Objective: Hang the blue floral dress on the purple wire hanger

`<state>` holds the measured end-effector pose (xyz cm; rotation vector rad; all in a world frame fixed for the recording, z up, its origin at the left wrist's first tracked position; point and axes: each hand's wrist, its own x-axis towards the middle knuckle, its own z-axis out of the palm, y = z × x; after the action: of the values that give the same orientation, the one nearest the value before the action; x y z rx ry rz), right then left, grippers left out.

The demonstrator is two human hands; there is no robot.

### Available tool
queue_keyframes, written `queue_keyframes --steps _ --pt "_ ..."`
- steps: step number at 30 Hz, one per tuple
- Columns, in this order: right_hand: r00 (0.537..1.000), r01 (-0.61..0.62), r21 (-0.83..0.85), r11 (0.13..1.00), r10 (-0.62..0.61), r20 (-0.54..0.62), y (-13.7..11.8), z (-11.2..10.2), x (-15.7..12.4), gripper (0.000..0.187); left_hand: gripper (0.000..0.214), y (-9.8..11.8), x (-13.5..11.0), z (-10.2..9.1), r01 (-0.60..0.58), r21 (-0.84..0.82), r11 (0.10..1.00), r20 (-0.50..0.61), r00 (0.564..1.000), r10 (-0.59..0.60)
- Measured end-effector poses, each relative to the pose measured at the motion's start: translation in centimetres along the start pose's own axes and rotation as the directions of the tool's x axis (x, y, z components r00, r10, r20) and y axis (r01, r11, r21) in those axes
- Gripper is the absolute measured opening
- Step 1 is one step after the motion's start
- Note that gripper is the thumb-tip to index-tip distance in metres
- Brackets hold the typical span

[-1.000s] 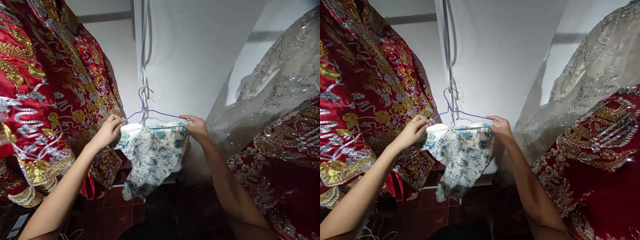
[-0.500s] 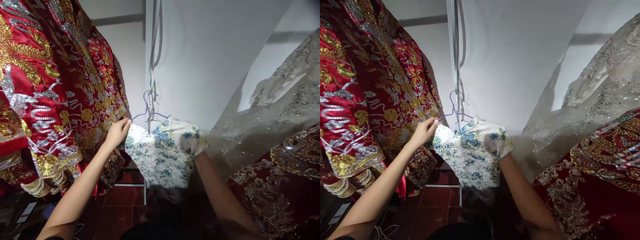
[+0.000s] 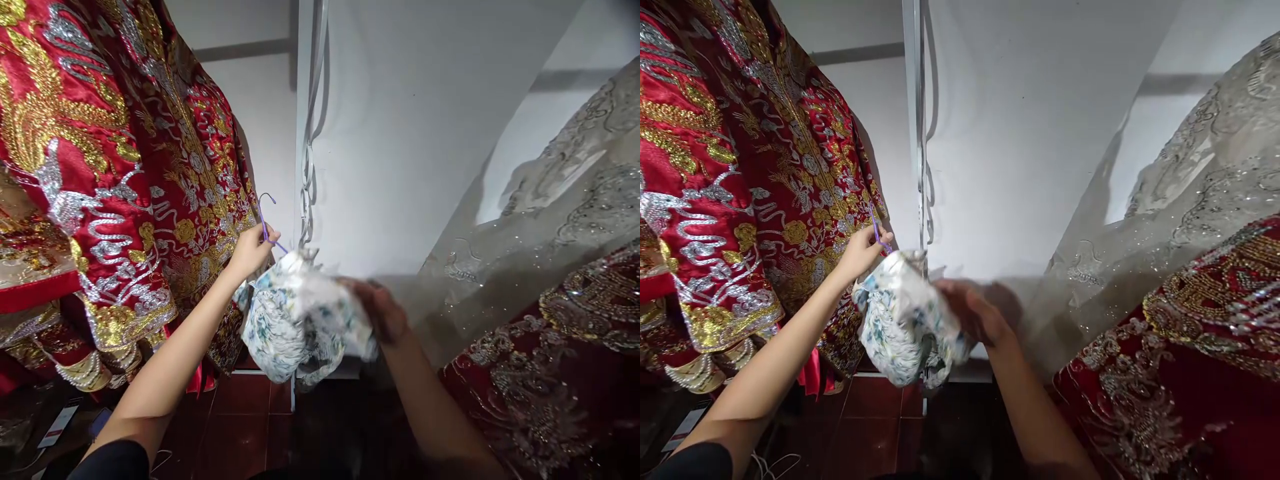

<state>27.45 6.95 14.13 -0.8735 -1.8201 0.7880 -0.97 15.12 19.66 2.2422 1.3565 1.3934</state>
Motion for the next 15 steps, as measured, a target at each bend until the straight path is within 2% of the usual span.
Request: queue_keyframes --steps 1,3,4,5,7,8,10,12,13,14,15 --pt "0.996 -0.002 -0.023 1.0 0.004 0.085 0.5 0.7 -0.5 0.065 0.034 -0.1 -0.6 0.2 -0.003 -0.097 0.995 0.033 0.999 0.006" --pt "0.986 -0.017 -0.118 0.993 0.036 0.163 1.8 2.1 -1.3 0.047 0.038 0.0 -2.1 0.6 -0.025 -0.275 0.961 0.071 0.996 0.047" --pt "0.987 -0.027 -0.214 0.977 0.061 0.15 2.7 2.8 -1.6 0.052 0.04 0.2 -2.9 0.8 -0.047 -0.349 0.936 0.078 0.994 0.079" --pt "0.992 -0.037 -0.317 0.948 0.074 0.104 3.5 3.6 -1.9 0.067 0.04 0.6 -3.6 1.0 -0.075 -0.413 0.907 0.083 0.989 0.12" --pt "0.999 -0.026 -0.494 0.869 0.033 0.007 4.8 5.3 -2.2 0.1 0.041 1.9 -4.8 1.5 -0.105 -0.537 0.837 0.117 0.973 0.197" --pt "1.0 0.0 -0.563 0.827 -0.012 -0.017 5.3 6.0 -2.2 0.111 0.041 2.8 -5.2 1.8 -0.088 -0.605 0.791 0.15 0.963 0.222" --pt "0.985 0.044 -0.661 0.749 -0.144 -0.097 5.6 7.2 -2.1 0.116 0.043 4.6 -5.9 2.6 0.009 -0.737 0.676 0.246 0.935 0.256" --pt "0.949 0.077 -0.707 0.703 -0.27 -0.165 5.2 7.4 -1.9 0.106 0.046 5.9 -6.0 3.2 0.095 -0.805 0.586 0.318 0.903 0.29" --pt "0.937 0.104 -0.708 0.698 -0.307 -0.166 4.9 7.0 -1.9 0.099 0.046 6.0 -5.9 3.4 0.086 -0.797 0.598 0.322 0.898 0.301" --pt "0.933 0.136 -0.699 0.702 -0.328 -0.148 4.5 6.4 -1.9 0.092 0.045 5.9 -5.7 3.4 0.019 -0.726 0.688 0.314 0.898 0.307" --pt "0.933 0.164 -0.687 0.708 -0.337 -0.124 4.1 5.5 -1.9 0.086 0.044 5.4 -5.4 3.3 -0.086 -0.577 0.812 0.299 0.903 0.307"
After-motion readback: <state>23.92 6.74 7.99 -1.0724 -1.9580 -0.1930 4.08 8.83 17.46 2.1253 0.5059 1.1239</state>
